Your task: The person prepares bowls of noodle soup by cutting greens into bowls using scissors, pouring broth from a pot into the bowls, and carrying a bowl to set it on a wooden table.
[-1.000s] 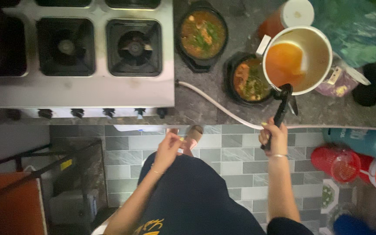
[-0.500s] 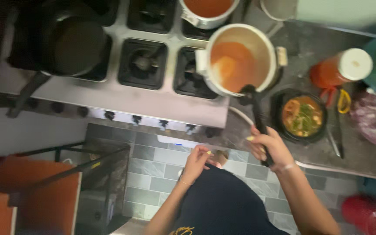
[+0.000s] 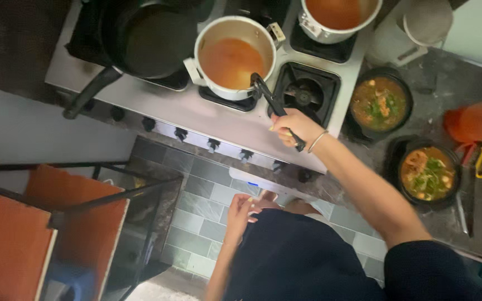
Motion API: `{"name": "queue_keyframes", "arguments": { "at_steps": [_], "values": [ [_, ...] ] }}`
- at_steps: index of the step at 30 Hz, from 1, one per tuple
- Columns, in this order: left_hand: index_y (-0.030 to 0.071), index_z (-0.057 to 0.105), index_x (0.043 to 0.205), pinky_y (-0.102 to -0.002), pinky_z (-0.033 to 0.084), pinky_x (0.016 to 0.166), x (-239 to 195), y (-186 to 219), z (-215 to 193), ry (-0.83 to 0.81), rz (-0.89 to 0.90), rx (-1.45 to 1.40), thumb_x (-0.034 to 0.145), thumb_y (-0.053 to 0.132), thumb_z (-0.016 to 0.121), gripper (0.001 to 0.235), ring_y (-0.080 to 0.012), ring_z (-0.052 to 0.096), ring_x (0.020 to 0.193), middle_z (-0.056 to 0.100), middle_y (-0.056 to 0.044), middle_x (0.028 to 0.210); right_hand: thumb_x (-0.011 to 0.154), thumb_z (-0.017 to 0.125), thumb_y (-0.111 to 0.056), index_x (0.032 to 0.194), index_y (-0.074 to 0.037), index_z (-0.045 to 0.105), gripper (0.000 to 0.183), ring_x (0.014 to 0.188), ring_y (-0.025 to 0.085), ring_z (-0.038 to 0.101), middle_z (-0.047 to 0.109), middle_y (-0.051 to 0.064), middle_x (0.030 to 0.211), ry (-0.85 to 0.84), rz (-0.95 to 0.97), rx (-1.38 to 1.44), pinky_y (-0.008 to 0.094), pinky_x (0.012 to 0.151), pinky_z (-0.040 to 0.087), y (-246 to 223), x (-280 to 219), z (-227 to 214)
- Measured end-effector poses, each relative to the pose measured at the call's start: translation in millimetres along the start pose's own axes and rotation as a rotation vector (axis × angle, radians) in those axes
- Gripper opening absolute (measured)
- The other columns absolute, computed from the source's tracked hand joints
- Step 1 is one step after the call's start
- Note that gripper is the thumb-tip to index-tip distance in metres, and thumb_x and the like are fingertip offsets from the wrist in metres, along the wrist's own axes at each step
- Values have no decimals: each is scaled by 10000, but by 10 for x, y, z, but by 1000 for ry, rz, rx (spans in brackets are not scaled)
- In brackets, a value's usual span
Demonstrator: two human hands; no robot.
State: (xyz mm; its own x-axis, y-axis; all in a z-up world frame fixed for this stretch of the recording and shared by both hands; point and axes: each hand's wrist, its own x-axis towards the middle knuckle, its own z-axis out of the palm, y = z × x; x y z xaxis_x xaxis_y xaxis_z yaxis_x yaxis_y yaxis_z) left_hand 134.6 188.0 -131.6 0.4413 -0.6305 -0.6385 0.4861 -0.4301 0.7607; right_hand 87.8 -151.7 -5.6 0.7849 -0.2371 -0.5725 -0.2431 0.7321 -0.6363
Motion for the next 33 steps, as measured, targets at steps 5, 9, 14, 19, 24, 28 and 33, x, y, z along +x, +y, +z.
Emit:
{"name": "queue_keyframes", "arguments": {
  "at_steps": [5, 9, 14, 19, 24, 28, 33],
  "values": [
    [63, 561, 1150, -312, 589, 539, 41, -80, -193, 50, -13, -43, 974, 208, 574, 229, -208, 751, 796, 748, -133, 1018, 834, 692, -97, 760, -130, 430, 274, 365, 96, 372, 403, -43, 518, -19, 30, -294, 296, 347, 261, -102, 228, -186],
    [47, 566, 1140, -305, 586, 537, 148, -58, -184, 29, -34, -25, 989, 213, 587, 226, -205, 759, 807, 743, -149, 1000, 864, 735, -163, 854, -116, 490, 250, 409, 91, 396, 404, -33, 584, -3, 62, -294, 278, 368, 287, -175, 262, -389],
    [63, 578, 1135, -309, 598, 553, 338, 54, -38, -69, -29, 45, 988, 230, 579, 223, -190, 743, 815, 747, -115, 1034, 836, 705, -211, 1429, -93, 526, 631, 972, 110, 679, 662, 20, 1084, -18, -18, -323, 252, 832, 530, -400, -8, -497],
    [70, 592, 1127, -314, 600, 590, 491, 191, 197, -226, -85, 115, 989, 242, 589, 220, -187, 735, 830, 733, -102, 1028, 813, 736, -223, 1473, -62, 525, 712, 1012, 88, 634, 671, -1, 1128, 75, -242, -314, 232, 837, 507, -213, -872, -759],
    [75, 571, 1031, -274, 594, 629, 617, 154, 329, -499, -148, 204, 1030, 275, 557, 200, -164, 759, 824, 705, -88, 904, 814, 806, -148, 1373, 26, 691, 597, 799, 155, 582, 666, 57, 964, 635, -309, -93, 324, 724, 481, 656, -2117, -1285],
    [55, 606, 970, -266, 534, 578, 500, 250, 735, -605, -146, 448, 1038, 266, 606, 222, -162, 681, 665, 710, -116, 754, 762, 763, -109, 1308, 7, 632, 573, 941, 84, 710, 740, 24, 1099, 1086, -341, -162, 262, 833, 562, 1478, -3028, -1879],
    [95, 618, 1100, -252, 534, 585, 294, 494, 1614, -823, -110, 711, 988, 244, 620, 187, -108, 672, 679, 679, -53, 765, 901, 786, -228, 1249, 28, 626, 460, 815, 187, 575, 631, 77, 1004, 1538, -365, 178, 323, 743, 470, 2577, -3751, -2734]
  ]
}}
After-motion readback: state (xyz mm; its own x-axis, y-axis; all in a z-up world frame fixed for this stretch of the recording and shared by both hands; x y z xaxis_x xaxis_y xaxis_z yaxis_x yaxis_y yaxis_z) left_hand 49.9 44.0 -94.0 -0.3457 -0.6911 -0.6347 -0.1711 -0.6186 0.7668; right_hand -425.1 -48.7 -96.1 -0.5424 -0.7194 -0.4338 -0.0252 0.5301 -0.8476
